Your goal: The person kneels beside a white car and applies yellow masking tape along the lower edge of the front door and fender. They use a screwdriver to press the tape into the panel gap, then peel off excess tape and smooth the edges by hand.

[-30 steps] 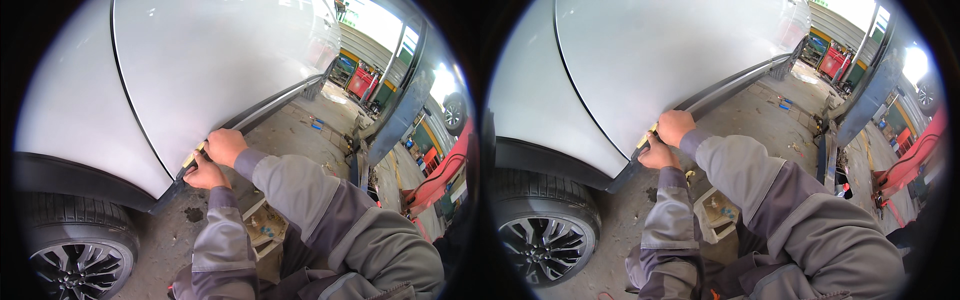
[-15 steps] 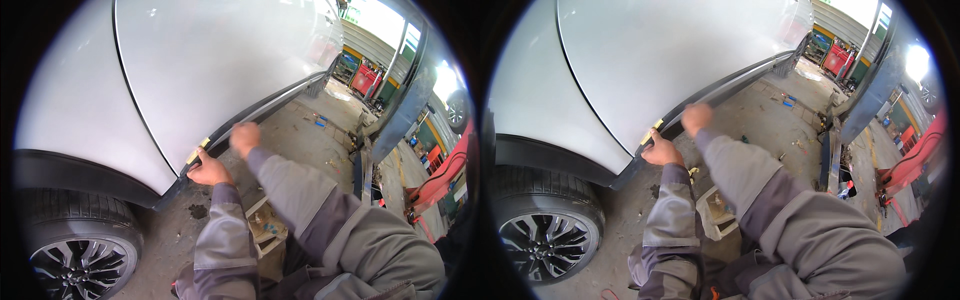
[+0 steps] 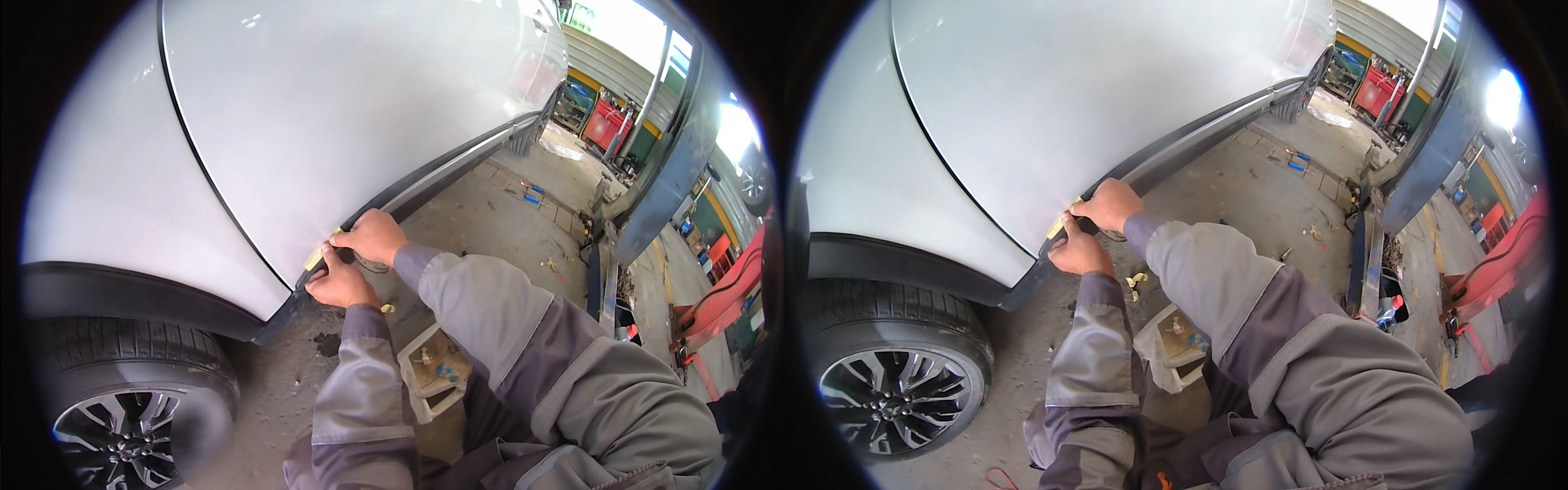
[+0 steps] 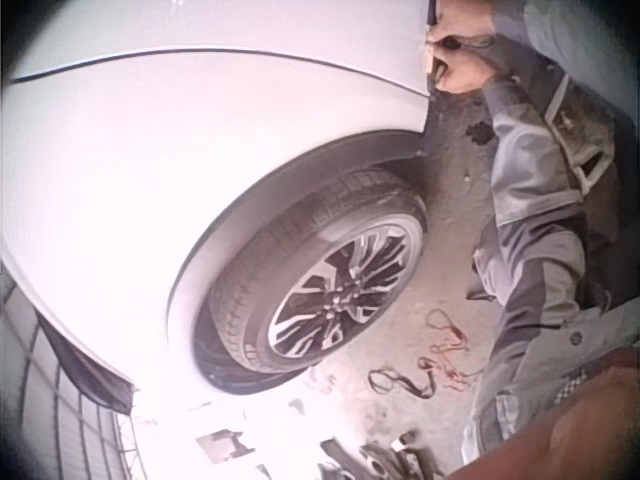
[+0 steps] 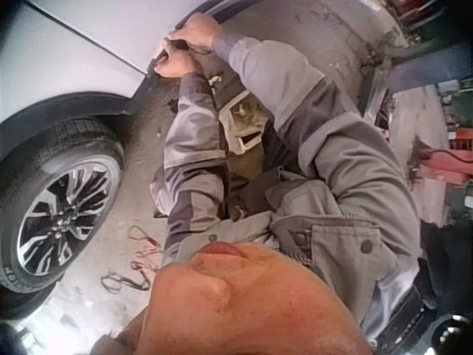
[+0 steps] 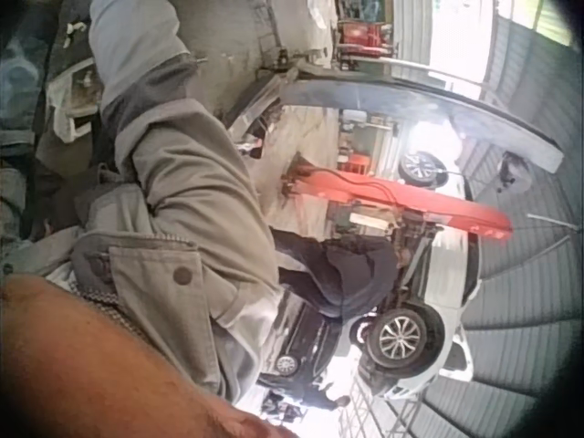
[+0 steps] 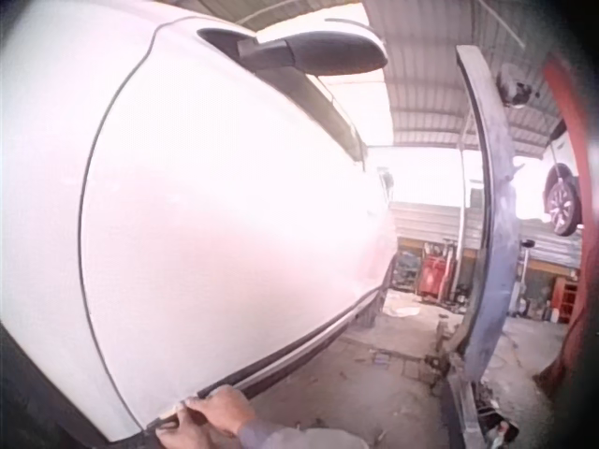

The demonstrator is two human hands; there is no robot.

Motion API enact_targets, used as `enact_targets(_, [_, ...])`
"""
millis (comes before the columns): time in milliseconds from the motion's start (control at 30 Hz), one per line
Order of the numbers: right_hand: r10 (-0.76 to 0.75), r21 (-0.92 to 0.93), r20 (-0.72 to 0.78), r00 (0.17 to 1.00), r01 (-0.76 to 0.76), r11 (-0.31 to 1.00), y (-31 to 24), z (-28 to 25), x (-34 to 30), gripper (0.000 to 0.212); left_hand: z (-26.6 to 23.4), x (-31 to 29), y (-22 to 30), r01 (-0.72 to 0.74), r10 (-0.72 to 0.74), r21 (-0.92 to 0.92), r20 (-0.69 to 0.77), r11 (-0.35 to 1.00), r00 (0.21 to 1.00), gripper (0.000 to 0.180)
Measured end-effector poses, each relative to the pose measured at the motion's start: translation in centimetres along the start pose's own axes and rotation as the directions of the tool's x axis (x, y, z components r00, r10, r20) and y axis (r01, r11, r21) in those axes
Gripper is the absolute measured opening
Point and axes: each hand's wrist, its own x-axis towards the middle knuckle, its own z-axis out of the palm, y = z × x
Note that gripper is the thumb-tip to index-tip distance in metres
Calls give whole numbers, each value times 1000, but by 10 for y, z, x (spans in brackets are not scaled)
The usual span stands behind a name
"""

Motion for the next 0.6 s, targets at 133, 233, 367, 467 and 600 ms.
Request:
enact_targets(133, [-9, 144, -7, 1000, 10, 990, 8, 3, 4, 51, 0, 3, -6, -29, 31, -49, 29, 998, 999, 45])
enact_targets(233, [19, 211, -58, 998, -7, 978, 10, 10, 5, 46, -3, 5, -9, -23, 30, -90, 77, 996, 997, 43])
enact_targets(367, [82, 352, -63, 995, -54, 935, 9, 14, 0, 42, -8, 8, -10, 54, -39, -132, 114, 990, 993, 45])
enact_targets(467, [189, 419, -104, 976, -129, 899, 5, 11, -2, 41, -10, 9, -7, 77, -64, -111, 120, 991, 991, 44])
enact_targets(600, [241, 452, 49, 969, -237, 860, 3, 8, -3, 43, -12, 7, -4, 82, -69, -103, 122, 991, 990, 43])
